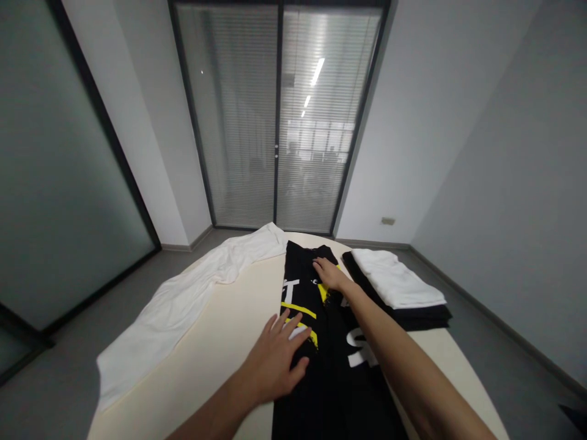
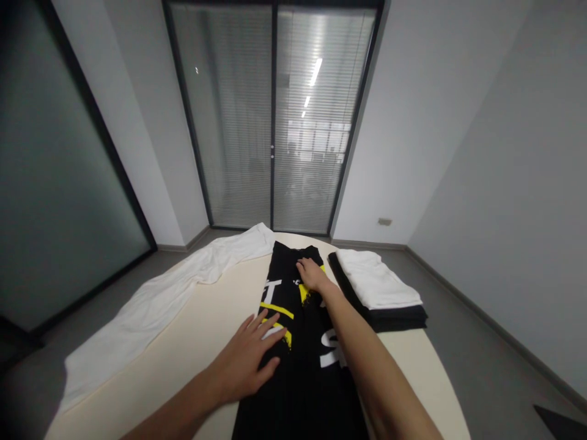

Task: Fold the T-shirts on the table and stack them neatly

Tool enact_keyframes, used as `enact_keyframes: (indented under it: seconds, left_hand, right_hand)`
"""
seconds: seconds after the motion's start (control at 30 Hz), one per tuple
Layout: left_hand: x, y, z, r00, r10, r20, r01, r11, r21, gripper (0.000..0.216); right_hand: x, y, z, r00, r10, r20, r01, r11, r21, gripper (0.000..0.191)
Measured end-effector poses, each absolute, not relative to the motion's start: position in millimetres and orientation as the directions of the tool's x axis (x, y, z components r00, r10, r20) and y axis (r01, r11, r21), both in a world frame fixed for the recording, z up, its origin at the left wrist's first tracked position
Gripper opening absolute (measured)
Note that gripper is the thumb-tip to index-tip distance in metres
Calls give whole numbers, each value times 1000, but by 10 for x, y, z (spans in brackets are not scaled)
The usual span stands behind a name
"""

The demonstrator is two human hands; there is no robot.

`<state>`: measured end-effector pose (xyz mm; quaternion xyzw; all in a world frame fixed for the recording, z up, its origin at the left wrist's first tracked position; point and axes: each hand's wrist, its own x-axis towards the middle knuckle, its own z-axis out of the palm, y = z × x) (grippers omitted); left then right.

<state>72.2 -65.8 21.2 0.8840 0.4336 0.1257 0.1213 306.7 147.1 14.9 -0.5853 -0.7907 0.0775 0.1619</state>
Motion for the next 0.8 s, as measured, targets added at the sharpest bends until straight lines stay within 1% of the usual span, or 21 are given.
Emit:
enact_keyframes:
  seconds: [0.17, 0.3, 0.4, 0.5, 0.57, 0.7, 0.8]
  left_hand:
    - [706, -680, 231, 602, 793, 95, 741, -599, 304, 58]
    - [698, -695, 240, 626, 766, 145, 711, -637, 297, 58]
    - [712, -705, 246, 709, 667, 227, 606, -742, 286, 50]
    - [769, -724, 241, 812, 505, 292, 437, -859, 269, 35]
    - [822, -743, 235, 850, 428, 308, 362, -898, 249, 26]
    - [890, -783, 264, 887, 367, 281, 321, -926, 198, 24]
    - [886, -806, 317, 906, 344, 247, 310, -936, 164, 25]
  right_hand:
    - [3179, 893, 50, -255, 954, 159, 909, 292, -296, 50]
    - [3326, 469, -31, -346, 918, 194, 863, 392, -319, 53]
    - [3383, 262, -118, -356, 906, 231, 852, 416, -318, 54]
    - [3377, 158, -149, -350, 877, 330, 836, 451, -313, 46]
    - [3368, 123, -111, -387, 846, 366, 805, 504, -314, 40]
    - [3386, 66, 26, -498, 778, 382, 729, 615, -302, 44]
    - [3412, 30, 92, -563, 734, 380, 679, 673, -295, 39]
